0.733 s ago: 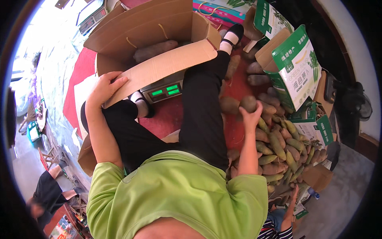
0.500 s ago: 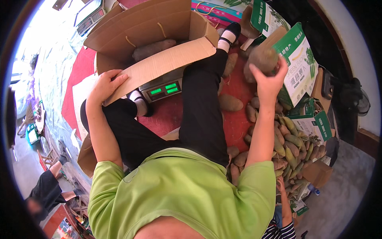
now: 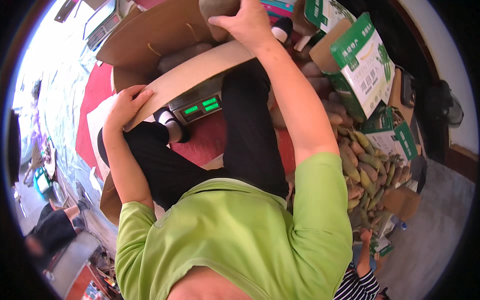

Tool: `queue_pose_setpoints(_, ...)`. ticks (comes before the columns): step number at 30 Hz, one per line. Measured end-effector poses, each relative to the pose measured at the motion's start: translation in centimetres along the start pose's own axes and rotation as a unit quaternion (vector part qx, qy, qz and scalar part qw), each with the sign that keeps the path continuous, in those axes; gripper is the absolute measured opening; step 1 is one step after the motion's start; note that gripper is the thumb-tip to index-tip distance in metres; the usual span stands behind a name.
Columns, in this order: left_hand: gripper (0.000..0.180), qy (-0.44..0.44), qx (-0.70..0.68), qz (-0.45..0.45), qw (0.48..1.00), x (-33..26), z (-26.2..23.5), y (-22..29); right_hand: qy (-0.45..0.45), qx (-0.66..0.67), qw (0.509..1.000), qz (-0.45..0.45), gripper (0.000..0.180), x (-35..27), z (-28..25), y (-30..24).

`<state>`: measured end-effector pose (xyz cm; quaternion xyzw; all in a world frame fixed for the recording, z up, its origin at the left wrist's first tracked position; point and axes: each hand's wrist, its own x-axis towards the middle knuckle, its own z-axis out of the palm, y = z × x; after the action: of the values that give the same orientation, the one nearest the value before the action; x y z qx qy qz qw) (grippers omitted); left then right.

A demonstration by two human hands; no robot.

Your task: Weighing yams on a digital scale and placing them into a cardboard box.

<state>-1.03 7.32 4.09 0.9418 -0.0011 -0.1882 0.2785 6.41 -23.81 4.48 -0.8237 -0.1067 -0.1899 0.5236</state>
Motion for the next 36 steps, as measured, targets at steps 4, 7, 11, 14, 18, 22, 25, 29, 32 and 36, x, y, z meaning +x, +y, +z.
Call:
queue_pose_setpoints(4, 0.042, 0.013, 0.013, 0.024, 1.000, 0.4, 0.3, -0.7, 0.021, 0.034, 0.999, 0.033, 0.052, -2.6, -1.6, 4.9)
queue_pose_setpoints(7, 0.040, 0.008, -0.015, 0.047, 0.999, 0.9, 0.4, -1.6, 0.094, -0.020, 0.991, 0.088, 0.046, -6.4, -5.6, 5.6)
queue_pose_setpoints(11, 0.041, -0.008, 0.027, 0.024, 0.999, 0.4, 0.3, -0.8, 0.084, -0.075, 0.972, 0.204, 0.039, -16.3, -11.0, 12.7)
queue_pose_setpoints(14, 0.042, -0.009, 0.018, 0.018, 1.000, 1.0, 0.4, -1.4, 0.041, -0.134, 0.933, 0.332, 0.041, -26.4, -14.3, 16.3)
queue_pose_setpoints(18, 0.044, -0.018, 0.002, -0.018, 1.000, 1.4, 0.5, -1.9, -0.052, -0.258, 0.835, 0.484, 0.044, -38.5, -15.0, 16.5)
queue_pose_setpoints(22, 0.047, -0.007, 0.024, -0.019, 1.000, 1.3, 0.6, -1.9, -0.091, -0.232, 0.774, 0.582, 0.049, -47.7, -13.5, 15.2)
queue_pose_setpoints(25, 0.046, -0.005, 0.018, -0.030, 0.999, 1.2, 0.7, -1.6, -0.106, -0.197, 0.739, 0.635, 0.052, -51.0, -12.7, 13.3)
queue_pose_setpoints(29, 0.045, -0.026, -0.005, -0.035, 0.999, 1.6, 0.9, -1.1, -0.155, -0.166, 0.691, 0.686, 0.054, -54.9, -12.2, 11.7)
queue_pose_setpoints(32, 0.044, -0.007, -0.019, -0.029, 0.999, 1.2, 1.0, -1.3, -0.182, -0.206, 0.683, 0.677, 0.051, -55.4, -11.0, 11.0)
queue_pose_setpoints(36, 0.042, -0.009, -0.025, -0.027, 0.999, 1.8, 0.4, -2.9, -0.251, -0.300, 0.718, 0.576, 0.055, -56.5, -10.5, 10.1)
